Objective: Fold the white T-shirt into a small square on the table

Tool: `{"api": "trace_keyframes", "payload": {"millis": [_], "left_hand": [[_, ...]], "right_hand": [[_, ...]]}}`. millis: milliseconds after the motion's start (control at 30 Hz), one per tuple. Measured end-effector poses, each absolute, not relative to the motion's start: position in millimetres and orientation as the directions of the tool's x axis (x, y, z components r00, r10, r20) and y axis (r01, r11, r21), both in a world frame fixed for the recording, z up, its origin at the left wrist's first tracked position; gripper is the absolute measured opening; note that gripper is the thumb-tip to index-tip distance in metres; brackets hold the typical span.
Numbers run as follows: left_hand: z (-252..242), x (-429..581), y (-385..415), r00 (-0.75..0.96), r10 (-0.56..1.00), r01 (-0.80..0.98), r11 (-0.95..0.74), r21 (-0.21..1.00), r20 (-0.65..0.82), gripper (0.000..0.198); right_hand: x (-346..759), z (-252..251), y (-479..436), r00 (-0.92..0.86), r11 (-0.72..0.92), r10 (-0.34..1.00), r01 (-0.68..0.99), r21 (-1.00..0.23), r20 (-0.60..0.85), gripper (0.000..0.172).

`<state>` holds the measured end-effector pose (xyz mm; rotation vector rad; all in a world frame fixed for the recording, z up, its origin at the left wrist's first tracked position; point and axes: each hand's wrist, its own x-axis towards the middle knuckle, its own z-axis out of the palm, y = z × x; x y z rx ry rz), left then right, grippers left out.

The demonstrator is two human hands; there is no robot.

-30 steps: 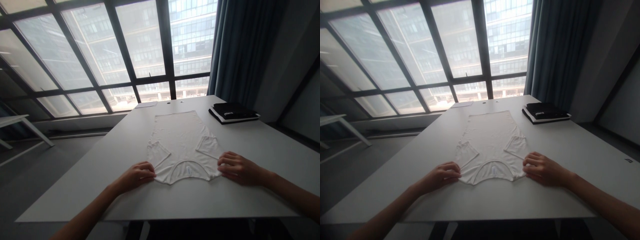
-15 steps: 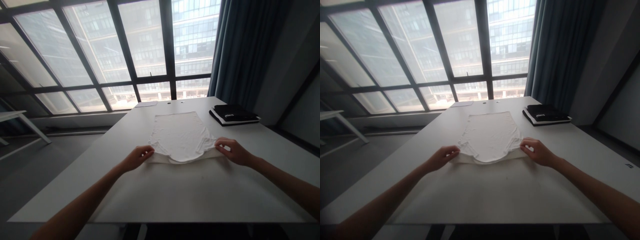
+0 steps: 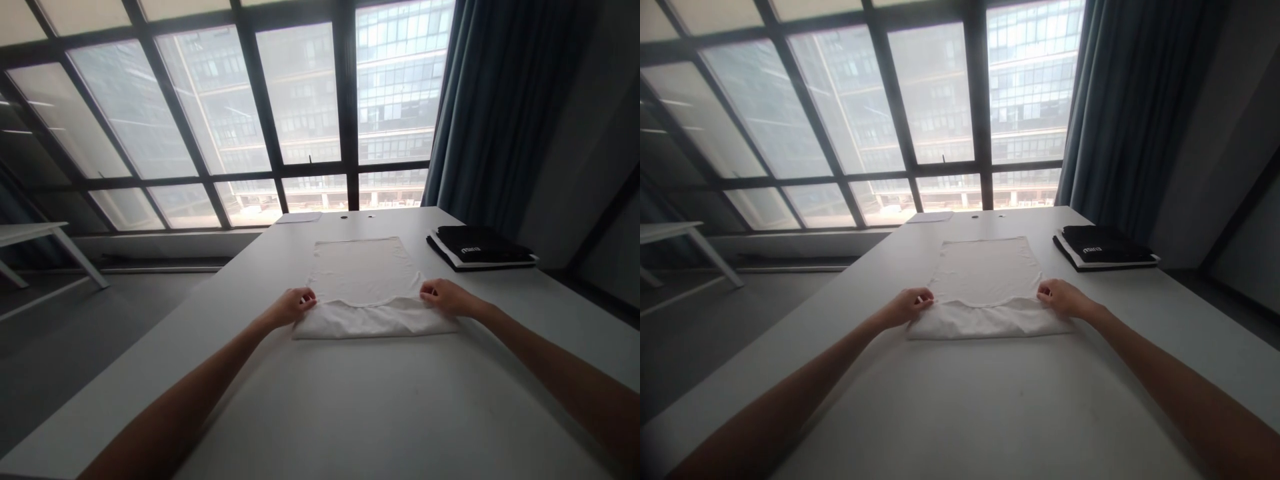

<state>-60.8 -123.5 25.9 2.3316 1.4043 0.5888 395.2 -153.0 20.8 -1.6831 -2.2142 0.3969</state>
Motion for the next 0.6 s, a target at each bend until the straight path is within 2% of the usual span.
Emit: {"api": "trace_keyframes", "payload": {"millis": [100, 167, 267, 400, 500, 600], "left_hand": [[28.6, -67.0, -129.0, 0.362, 0.922, 0.755, -0.376, 0.537, 0.137, 0.034], [30.7, -68.7, -130.7, 0.340, 0.935, 0.753, -0.332, 0.568, 0.095, 0.034], [30.5, -67.8, -130.7, 0.328, 0.942, 0.738, -0.301, 0.604, 0.068, 0.035], [25.4, -65.5, -127.8, 0.339, 0.936, 0.700, -0.319, 0.639, 0.097, 0.033], [25.5, -64.9, -125.8, 0.340, 0.933, 0.671, -0.328, 0.665, 0.117, 0.031], [35.8, -64.0, -123.5, 0.335, 0.931, 0.630, -0.337, 0.700, 0.146, 0.034]], "right_hand": [[410.7, 17.8, -155.7, -0.161, 0.176, 0.984, 0.914, -0.365, 0.070, 0.032], [417.6, 16.2, -156.1, -0.129, 0.127, 0.991, 0.917, -0.379, 0.021, 0.035], [420.1, 15.6, -155.9, -0.098, 0.076, 0.995, 0.896, -0.438, -0.026, 0.036], [416.6, 17.5, -157.4, -0.130, 0.080, 0.990, 0.834, -0.546, -0.053, 0.029], [413.8, 19.5, -159.0, -0.138, 0.109, 0.990, 0.782, -0.614, 0.000, 0.025], [410.3, 24.9, -156.9, -0.068, 0.114, 0.993, 0.727, -0.677, 0.094, 0.021]]}}
